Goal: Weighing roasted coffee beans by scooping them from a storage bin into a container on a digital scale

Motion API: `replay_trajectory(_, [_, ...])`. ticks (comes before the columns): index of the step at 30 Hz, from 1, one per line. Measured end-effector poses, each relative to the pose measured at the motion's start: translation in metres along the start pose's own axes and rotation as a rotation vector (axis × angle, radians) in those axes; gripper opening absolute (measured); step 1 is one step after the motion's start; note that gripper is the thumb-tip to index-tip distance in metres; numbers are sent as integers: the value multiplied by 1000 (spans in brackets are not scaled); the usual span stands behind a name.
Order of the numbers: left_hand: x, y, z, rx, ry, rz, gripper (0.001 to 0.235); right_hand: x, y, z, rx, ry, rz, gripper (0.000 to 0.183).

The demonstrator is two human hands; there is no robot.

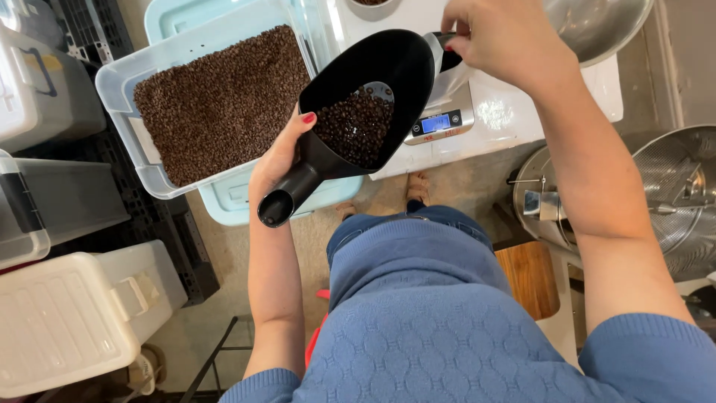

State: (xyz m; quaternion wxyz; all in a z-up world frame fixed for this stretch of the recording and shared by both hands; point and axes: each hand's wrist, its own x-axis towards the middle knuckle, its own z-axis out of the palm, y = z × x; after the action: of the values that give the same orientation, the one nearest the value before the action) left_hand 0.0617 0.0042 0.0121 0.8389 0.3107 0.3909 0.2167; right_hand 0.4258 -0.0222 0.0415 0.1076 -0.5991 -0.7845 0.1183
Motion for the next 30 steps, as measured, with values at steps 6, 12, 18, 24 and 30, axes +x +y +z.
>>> replay_trajectory(6, [-15, 6, 7, -90, -34, -5, 73, -2, -41, -30, 122, 4, 267, 31])
replay_trajectory(12, [-23, 9, 16, -125, 124, -94, 69, 18, -83, -41, 275, -85, 71, 27])
replay_trajectory(18, [-21, -3, 11, -94, 84, -75, 67, 41, -132, 27, 187, -487, -49, 52])
replay_trajectory(24, [-12, -20, -9, 253, -92, 128, 67, 41, -136, 104, 87, -563, -56, 37])
replay_trajectory(30, [-13, -11, -3, 325, -118, 150, 72, 47, -127, 97, 33, -445, -188, 16])
